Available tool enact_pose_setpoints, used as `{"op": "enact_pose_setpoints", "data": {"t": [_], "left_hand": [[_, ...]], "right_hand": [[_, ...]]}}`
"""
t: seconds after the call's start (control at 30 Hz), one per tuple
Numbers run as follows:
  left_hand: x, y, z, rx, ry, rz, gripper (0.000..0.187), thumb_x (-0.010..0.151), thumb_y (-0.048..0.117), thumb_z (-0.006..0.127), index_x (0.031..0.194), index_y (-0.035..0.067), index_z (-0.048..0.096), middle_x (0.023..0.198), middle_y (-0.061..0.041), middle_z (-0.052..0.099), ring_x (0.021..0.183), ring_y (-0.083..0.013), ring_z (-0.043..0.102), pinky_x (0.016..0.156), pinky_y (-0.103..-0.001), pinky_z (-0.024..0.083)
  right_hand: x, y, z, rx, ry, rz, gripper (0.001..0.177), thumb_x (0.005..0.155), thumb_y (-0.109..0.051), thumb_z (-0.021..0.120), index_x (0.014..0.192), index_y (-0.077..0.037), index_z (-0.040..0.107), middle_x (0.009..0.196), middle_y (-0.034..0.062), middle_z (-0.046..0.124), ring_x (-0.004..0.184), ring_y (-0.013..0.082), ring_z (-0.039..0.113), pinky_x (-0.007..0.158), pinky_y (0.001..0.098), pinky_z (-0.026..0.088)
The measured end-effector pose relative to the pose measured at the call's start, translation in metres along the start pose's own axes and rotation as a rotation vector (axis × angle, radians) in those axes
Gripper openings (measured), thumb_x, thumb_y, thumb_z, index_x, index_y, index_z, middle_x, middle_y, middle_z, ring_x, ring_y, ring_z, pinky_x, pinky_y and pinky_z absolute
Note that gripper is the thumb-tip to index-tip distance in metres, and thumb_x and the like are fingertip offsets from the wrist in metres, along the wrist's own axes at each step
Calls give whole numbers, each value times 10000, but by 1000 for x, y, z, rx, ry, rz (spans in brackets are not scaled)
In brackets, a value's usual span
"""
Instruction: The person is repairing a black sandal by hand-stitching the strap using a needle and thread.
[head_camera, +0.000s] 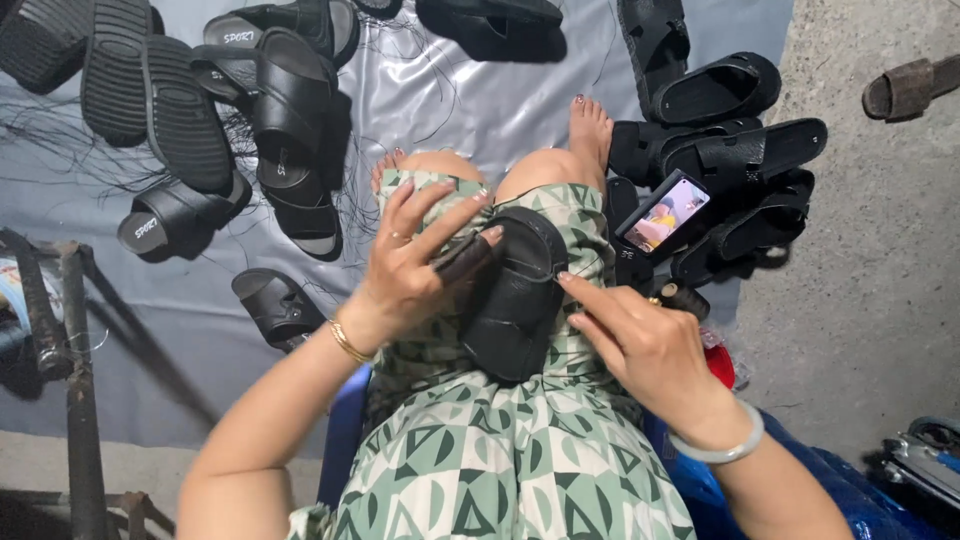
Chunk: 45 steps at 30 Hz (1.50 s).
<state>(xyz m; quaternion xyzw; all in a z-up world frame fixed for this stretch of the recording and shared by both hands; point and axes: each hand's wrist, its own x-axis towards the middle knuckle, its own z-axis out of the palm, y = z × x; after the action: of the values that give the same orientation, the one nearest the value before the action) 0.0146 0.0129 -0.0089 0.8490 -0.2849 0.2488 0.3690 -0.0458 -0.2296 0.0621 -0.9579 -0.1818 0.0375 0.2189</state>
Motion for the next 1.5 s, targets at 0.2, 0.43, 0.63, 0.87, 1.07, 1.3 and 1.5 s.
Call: {"op": "enact_pose_setpoints", "data": {"t": [0.2,0.43,0.63,0.87,1.07,1.3,1.5], "left_hand": [[51,-8,-28,-425,-462,100,126,714,202,706,746,82,685,1006,-92,631,989,-369,541,825,-450,461],[61,-8,-9,-1022,-548,1,85,889,71,552,960,52,594,862,-77,624,753,-200,624,674,-297,529],[58,-19,10,-642,-698,148,358,792,-150,561,1091,47,541,602,-42,425,478,-167,411,389,-329,345],[78,-18,5,-845,-854,31,329,904,44,557,1225,96,512,1154,-75,622,961,-212,666,775,-299,559],[65,-20,5,-715,-874,4,407,885,39,587,1254,184,498,1005,-56,663,779,-190,663,642,-304,539],[45,-22,3,-495,-781,16,405,930,115,602,1285,277,492,659,-5,495,502,-176,440,460,-306,363],[46,-24,-21,-255,-512,-85,293,872,80,633,1162,81,589,1063,-81,677,604,-182,621,536,-293,488]], "right_hand": [[1,-8,-8,-93,-43,51,406,863,-364,495,1259,-276,521,657,-37,585,468,173,589,427,301,483],[4,-19,6,-291,-163,85,487,881,-355,566,1330,-216,439,626,8,362,328,157,386,266,349,319],[-6,-12,25,27,-101,163,411,893,-223,543,1279,-117,448,777,63,539,448,248,495,375,392,401],[13,-10,-24,-264,-332,20,495,868,-120,517,1352,-185,436,587,-13,414,344,55,272,234,179,262],[33,14,-65,4,-680,243,520,876,-218,203,1370,-285,350,465,-45,364,341,60,292,257,238,270],[3,36,-72,-171,-758,508,500,882,-233,317,1382,-241,313,515,-69,546,323,64,400,256,200,338],[-6,33,-35,765,-249,182,307,888,-184,316,848,-36,582,858,74,645,908,187,631,816,299,507]]}}
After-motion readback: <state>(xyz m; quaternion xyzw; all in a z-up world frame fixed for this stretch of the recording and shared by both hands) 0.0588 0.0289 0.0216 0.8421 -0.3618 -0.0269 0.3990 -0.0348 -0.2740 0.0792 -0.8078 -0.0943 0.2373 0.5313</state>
